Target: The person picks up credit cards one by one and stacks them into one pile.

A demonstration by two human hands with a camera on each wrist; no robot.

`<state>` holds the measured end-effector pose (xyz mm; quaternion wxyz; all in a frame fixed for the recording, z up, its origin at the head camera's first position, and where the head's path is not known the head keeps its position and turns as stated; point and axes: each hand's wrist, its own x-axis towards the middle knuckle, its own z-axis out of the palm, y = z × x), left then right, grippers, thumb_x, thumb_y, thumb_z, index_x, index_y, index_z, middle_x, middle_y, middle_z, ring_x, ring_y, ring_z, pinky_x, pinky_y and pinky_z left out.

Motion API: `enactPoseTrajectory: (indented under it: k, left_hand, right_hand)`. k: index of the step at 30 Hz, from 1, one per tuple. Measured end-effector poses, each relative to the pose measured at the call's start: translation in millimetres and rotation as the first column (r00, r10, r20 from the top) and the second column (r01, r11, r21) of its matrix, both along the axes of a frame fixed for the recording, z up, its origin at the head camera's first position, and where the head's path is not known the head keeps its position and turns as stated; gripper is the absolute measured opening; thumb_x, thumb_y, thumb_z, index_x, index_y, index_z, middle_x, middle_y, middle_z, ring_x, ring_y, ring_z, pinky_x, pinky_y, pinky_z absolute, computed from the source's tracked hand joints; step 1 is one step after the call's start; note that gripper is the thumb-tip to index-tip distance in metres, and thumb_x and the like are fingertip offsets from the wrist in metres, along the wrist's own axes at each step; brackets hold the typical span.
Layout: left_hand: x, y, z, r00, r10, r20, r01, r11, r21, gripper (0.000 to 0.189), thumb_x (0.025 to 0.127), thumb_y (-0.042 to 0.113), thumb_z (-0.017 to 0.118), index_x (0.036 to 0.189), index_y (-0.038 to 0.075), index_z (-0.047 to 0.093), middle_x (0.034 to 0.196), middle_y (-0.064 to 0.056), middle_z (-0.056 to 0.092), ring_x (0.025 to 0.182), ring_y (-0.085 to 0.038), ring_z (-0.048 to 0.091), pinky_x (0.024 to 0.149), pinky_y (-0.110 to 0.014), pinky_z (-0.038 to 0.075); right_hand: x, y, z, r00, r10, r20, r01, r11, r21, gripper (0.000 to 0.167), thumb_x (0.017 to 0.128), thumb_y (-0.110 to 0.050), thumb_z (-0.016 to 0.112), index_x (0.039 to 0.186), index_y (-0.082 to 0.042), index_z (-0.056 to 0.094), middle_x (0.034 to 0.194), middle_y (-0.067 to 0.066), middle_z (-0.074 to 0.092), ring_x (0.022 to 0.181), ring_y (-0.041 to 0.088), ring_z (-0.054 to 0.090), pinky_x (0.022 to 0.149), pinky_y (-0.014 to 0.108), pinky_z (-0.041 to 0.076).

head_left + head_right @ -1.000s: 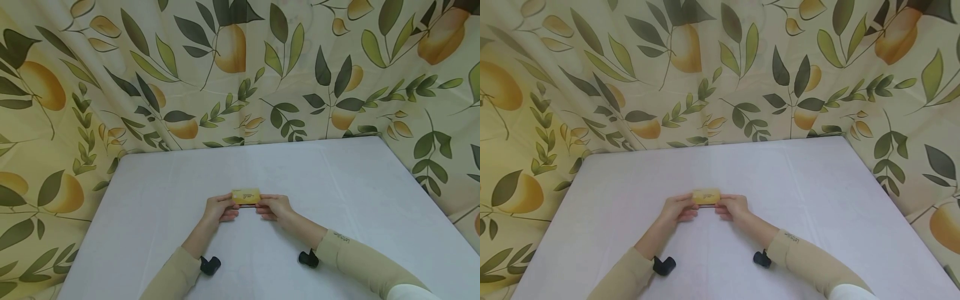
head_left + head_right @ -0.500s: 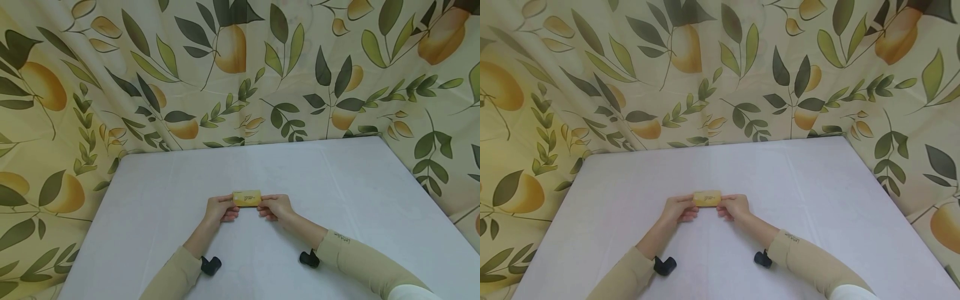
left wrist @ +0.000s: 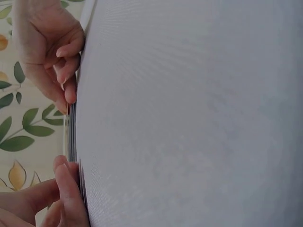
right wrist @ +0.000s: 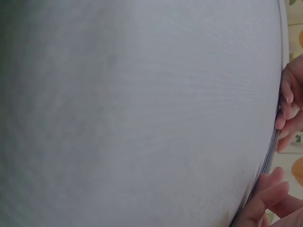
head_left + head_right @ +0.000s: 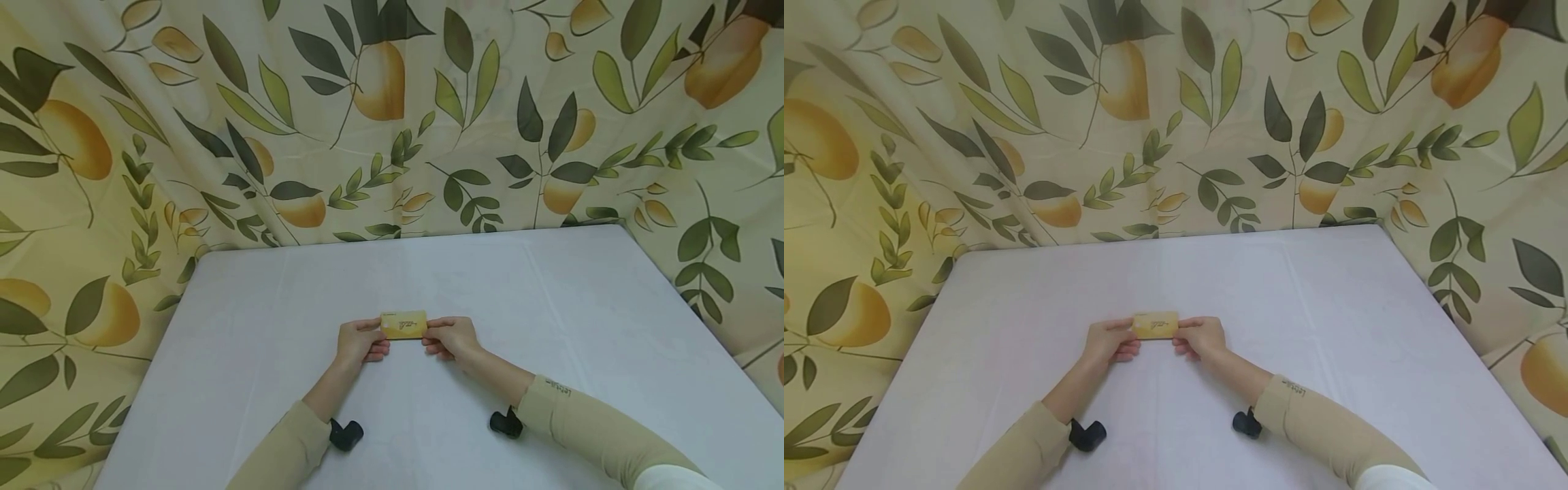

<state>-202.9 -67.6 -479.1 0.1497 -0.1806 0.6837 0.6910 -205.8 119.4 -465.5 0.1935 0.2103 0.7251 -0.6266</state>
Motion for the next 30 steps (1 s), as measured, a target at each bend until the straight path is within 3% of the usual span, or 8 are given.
enactPoseTrajectory:
  k: [13, 30]
  left_hand:
    - [-0.3, 2.1, -0.5, 1.0, 0.025, -0.001, -0.025, 0.999, -0.039, 0.037, 0.079, -0.004, 0.062, 0.116, -0.003, 0.058, 0.058, -0.008, 0.064, 0.044, -0.011, 0.06, 0.042, -0.023, 0.052]
    - [-2.2, 0.4, -0.3, 1.0, 0.014, 0.003, -0.014, 1.0, 0.009, 0.038, 0.08, -0.005, 0.062, 0.117, -0.003, 0.057, 0.057, -0.006, 0.063, 0.045, -0.011, 0.06, 0.042, -0.022, 0.051]
  right_hand:
    - [-0.7, 1.8, -2.7, 1.0, 0.013, -0.025, -0.013, 1.0, 0.003, 0.025, 0.079, -0.004, 0.067, 0.103, 0.0, 0.064, 0.061, 0.006, 0.065, 0.044, 0.01, 0.058, 0.037, 0.017, 0.042]
    - [-3.3, 3.5, -5.0, 1.0, 0.015, -0.011, -0.015, 1.0, -0.026, 0.029, 0.08, -0.004, 0.067, 0.108, 0.001, 0.06, 0.065, 0.006, 0.066, 0.048, 0.011, 0.061, 0.04, 0.018, 0.046]
